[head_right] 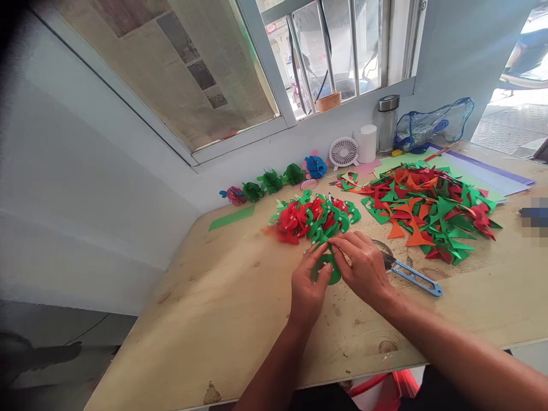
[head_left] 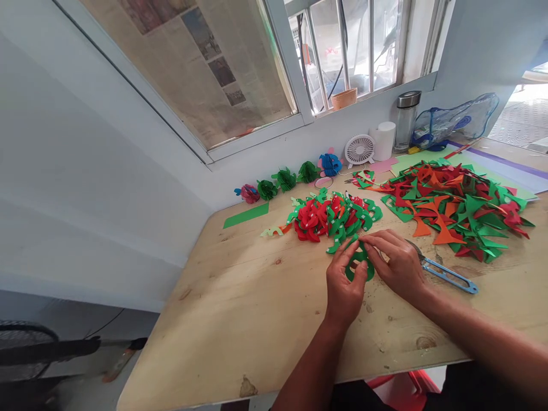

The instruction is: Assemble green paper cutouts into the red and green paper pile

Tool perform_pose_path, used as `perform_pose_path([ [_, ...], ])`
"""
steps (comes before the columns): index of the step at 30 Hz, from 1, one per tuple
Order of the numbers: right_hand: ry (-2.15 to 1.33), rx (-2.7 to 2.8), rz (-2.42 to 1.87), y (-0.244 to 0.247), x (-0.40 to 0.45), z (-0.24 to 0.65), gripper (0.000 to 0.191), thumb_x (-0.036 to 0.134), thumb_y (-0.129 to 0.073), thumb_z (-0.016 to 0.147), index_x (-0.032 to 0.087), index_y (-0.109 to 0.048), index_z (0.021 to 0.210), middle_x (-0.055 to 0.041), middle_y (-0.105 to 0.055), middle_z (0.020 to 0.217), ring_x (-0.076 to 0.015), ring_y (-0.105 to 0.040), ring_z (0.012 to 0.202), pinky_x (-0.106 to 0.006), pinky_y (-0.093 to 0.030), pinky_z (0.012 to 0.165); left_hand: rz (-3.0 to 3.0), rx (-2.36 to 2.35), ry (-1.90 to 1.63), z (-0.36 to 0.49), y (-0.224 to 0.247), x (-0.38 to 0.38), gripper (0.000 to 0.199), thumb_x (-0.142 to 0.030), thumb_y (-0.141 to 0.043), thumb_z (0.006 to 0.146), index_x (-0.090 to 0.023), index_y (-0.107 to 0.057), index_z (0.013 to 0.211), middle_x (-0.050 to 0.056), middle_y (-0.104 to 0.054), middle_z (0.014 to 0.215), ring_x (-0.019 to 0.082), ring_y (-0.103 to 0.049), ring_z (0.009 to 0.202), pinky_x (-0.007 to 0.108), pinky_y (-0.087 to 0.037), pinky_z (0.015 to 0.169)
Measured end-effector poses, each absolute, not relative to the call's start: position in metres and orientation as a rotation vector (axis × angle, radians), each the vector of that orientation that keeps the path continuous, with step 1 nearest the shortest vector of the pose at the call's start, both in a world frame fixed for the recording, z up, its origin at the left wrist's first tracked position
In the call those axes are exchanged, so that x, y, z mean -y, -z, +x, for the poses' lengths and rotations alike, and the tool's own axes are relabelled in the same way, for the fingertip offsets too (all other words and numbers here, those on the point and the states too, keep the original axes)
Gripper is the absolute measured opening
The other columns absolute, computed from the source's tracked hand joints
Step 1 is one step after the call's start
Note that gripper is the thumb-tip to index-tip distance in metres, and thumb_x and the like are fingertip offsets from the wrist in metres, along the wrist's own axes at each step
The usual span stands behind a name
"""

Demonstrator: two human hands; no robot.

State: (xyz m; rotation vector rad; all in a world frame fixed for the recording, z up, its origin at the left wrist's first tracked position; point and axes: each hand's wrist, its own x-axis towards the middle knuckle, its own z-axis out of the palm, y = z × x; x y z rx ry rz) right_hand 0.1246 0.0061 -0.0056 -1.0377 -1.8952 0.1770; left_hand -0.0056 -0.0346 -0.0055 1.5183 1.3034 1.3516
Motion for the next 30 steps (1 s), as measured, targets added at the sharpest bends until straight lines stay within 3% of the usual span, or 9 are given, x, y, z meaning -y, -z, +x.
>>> perform_pose_path([
  [21, -0.215, 1.878, -1.103, 0.0082, -0.0054, 0.1235, 0.022, 0.022, -0.047, 0.087, 0.019, -0.067, 0.095, -0.0080, -0.071, 0.089, -0.0216, -0.063, 0.083, -0.036, -0.051, 0.074, 1.541, -1.311, -1.354, -0.0051, 0.0050, 0.0352, 0.039, -0.024, -0.054, 0.082, -0.017, -0.059, 0.120, 0.013, -0.059, 0.119, 0.023, -0.057, 0.109, 0.032, -0.051, 0.085],
  [30, -0.281, 1.864, -1.133, 0.0103, -0.0075, 0.1246, 0.021, 0.023, -0.047, 0.087, 0.019, -0.068, 0.093, -0.0076, -0.071, 0.090, -0.0211, -0.064, 0.083, -0.034, -0.051, 0.074, 1.546, -1.307, -1.333, -0.0064, 0.0038, 0.0352, 0.037, -0.025, -0.054, 0.083, -0.017, -0.061, 0.118, 0.013, -0.060, 0.119, 0.024, -0.053, 0.116, 0.033, -0.049, 0.088],
])
